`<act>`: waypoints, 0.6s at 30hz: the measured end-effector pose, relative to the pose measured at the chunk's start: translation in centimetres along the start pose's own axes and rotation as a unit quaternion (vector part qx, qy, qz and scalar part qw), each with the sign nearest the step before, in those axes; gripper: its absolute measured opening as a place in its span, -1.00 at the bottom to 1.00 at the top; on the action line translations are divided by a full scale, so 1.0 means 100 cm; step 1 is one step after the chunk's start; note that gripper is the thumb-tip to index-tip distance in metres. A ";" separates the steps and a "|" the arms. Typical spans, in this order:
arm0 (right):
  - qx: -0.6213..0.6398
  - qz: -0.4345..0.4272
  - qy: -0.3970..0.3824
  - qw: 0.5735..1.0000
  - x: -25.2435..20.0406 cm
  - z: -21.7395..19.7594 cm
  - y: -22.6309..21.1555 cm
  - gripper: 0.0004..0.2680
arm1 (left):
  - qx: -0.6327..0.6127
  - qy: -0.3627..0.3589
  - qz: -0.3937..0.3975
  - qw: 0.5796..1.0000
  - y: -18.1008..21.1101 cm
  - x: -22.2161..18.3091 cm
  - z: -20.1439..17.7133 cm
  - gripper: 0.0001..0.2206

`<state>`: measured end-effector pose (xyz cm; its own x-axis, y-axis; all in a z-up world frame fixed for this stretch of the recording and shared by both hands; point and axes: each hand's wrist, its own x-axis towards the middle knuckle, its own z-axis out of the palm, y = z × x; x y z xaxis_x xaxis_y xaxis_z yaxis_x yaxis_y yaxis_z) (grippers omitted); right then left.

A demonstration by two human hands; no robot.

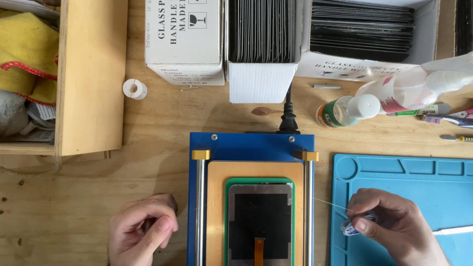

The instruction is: Using a wire separator tool on a heating machine to detach a screen from a mobile phone frame.

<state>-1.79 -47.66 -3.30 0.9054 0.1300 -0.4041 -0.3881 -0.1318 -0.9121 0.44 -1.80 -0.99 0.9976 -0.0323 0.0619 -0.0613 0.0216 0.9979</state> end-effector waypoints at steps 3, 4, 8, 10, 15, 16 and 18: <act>0.006 0.024 0.013 1.000 -0.001 -0.005 0.007 -0.86 | 0.000 0.000 0.003 1.000 0.000 0.001 0.000 -0.66; 0.006 0.025 0.012 1.000 -0.001 -0.006 0.007 -0.86 | 0.000 0.000 0.002 1.000 -0.001 0.001 0.000 -0.66; 0.007 0.029 0.003 1.000 -0.001 -0.008 0.008 -0.87 | 0.000 0.001 -0.006 1.000 -0.002 0.000 -0.001 -0.65; 0.009 0.028 0.001 1.000 -0.001 -0.009 0.008 -0.88 | 0.000 0.000 -0.009 1.000 -0.002 0.000 -0.001 -0.66; 0.018 0.045 -0.020 0.999 0.005 -0.006 0.002 -0.86 | -0.002 0.005 -0.015 1.000 -0.002 0.000 -0.001 -0.66; 0.019 0.045 -0.020 0.999 0.004 -0.006 0.002 -0.86 | -0.002 0.005 -0.015 1.000 -0.003 0.001 -0.002 -0.66; 0.030 0.053 -0.029 0.998 0.003 -0.007 -0.001 -0.90 | 0.001 0.003 -0.026 1.000 -0.005 0.001 -0.004 -0.69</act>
<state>-1.34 -48.35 -3.31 0.8479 0.1749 -0.5005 -0.4927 -0.0889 -0.8657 0.60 -1.43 -1.52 0.9996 -0.0270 0.0106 -0.0101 0.0189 0.9998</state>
